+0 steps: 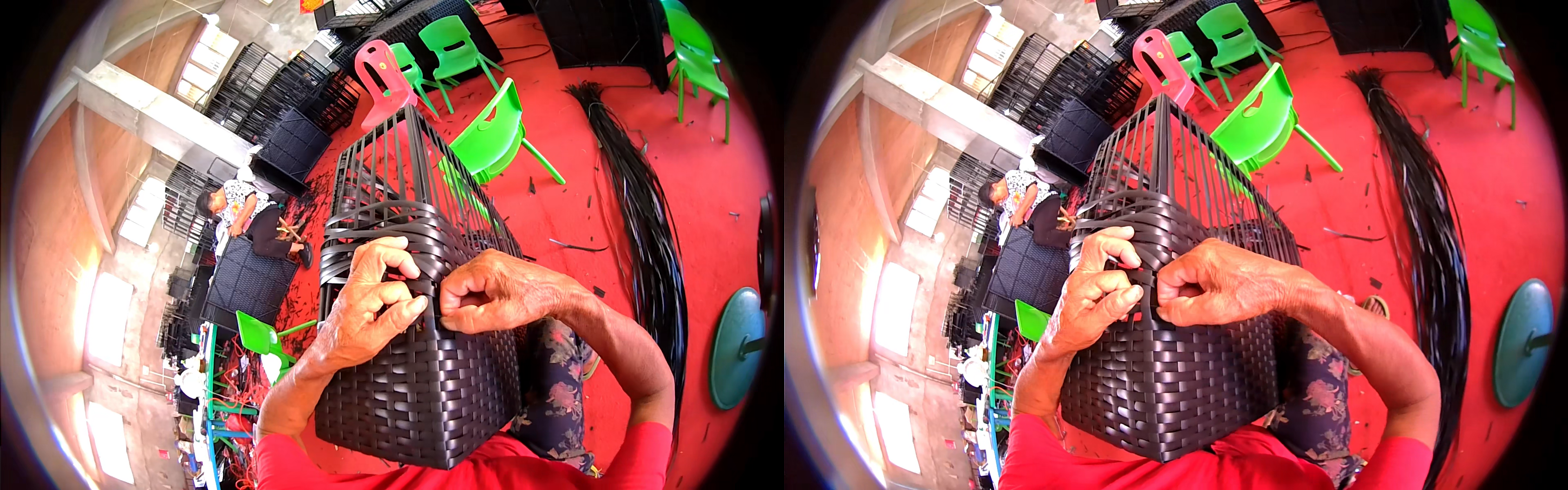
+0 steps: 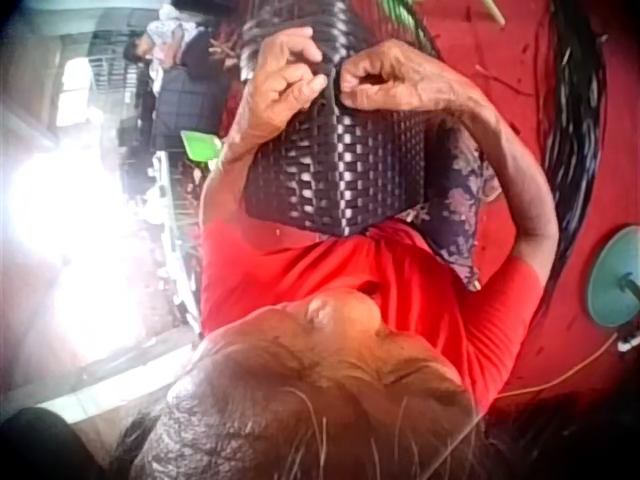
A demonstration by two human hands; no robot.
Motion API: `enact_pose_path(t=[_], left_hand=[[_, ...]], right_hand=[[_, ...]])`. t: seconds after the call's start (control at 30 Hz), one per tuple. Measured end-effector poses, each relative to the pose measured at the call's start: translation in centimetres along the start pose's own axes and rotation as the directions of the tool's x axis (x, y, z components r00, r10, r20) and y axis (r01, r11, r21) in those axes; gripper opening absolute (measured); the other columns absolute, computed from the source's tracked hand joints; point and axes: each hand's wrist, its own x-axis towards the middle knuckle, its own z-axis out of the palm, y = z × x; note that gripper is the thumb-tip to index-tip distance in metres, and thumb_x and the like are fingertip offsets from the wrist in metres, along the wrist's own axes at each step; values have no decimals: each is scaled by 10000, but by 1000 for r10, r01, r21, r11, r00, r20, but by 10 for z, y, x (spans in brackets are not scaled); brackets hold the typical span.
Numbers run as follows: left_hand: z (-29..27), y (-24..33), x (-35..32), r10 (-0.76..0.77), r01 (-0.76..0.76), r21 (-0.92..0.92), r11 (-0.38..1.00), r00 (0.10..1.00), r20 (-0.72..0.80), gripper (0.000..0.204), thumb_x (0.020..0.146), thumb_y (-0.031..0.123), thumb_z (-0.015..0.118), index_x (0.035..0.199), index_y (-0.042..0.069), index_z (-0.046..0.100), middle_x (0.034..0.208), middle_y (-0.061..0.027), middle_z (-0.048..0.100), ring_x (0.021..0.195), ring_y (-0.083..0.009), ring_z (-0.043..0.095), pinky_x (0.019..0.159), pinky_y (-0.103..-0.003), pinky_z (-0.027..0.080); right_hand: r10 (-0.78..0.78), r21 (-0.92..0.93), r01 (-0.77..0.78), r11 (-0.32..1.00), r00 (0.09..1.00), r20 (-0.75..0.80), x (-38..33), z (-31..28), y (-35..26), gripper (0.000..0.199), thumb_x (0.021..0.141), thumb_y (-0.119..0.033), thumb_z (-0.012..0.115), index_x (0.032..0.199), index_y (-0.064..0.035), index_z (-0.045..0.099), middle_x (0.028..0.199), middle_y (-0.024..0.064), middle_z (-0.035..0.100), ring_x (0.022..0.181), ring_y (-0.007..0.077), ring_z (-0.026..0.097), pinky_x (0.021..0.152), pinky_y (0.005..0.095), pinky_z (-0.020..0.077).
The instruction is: The person weaves black plastic straps into a basket frame by hand, pulling the straps through the vertical ribs and tucking the ends into the weave.
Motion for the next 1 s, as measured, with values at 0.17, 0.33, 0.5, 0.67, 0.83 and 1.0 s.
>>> enact_pose_path(t=[0.17, 0.33, 0.5, 0.67, 0.83, 1.0], left_hand=[[1, -2, 2, -42, 42, 6, 999, 999, 3, 233, 809, 164, 701, 650, 31, 595, 1013, -63, 518, 1171, -317, 430, 987, -452, 330], [-5, -1, -3, -192, 181, -247, 952, 981, -20, 303, 777, 171, 742, 568, 57, 555, 1017, -52, 547, 1189, -295, 417, 996, -446, 305], [-8, 0, -2, -112, 114, -154, 982, 994, 22, 316, 765, 140, 742, 547, 65, 527, 1051, -63, 557, 1210, -297, 410, 998, -446, 310], [-4, 6, 0, -97, 97, -38, 995, 995, 13, 301, 732, 116, 737, 538, 64, 514, 1063, -78, 557, 1218, -296, 426, 1004, -437, 305], [-3, 11, -5, -16, 37, 158, 987, 991, -132, 304, 713, 170, 786, 578, 54, 539, 1004, -81, 554, 1104, -312, 492, 915, -450, 381], [-8, 10, -8, 80, -53, 195, 979, 988, -133, 217, 764, 222, 754, 707, 34, 660, 993, -84, 555, 1046, -283, 505, 899, -408, 400]], right_hand=[[128, 189, -121, 974, 991, -27, 0, 3, -1, 290, 921, -235, 609, 704, -46, 568, 639, -62, 447, 620, 34, 399, 550, 260, 355], [145, 437, 37, 899, 916, -375, -20, 26, 15, 240, 963, -260, 551, 896, -47, 638, 782, -42, 570, 666, 26, 459, 578, 185, 363], [290, 481, 28, 876, 766, -574, -39, 63, 41, 174, 940, -180, 589, 1001, -28, 647, 821, -19, 562, 717, 55, 491, 647, 219, 424], [-187, -128, 136, 982, 704, -685, -45, 92, 41, 278, 845, -31, 655, 1123, -41, 656, 879, 54, 581, 816, 167, 550, 749, 286, 453], [-284, -232, 164, 959, 595, -752, -41, 90, 21, 270, 810, -33, 685, 1080, -30, 675, 934, 90, 574, 831, 194, 558, 753, 291, 456], [-405, -590, -21, 807, 707, -580, -30, 72, -13, 226, 778, -117, 716, 995, -56, 696, 904, 67, 588, 753, 205, 551, 691, 327, 449]])
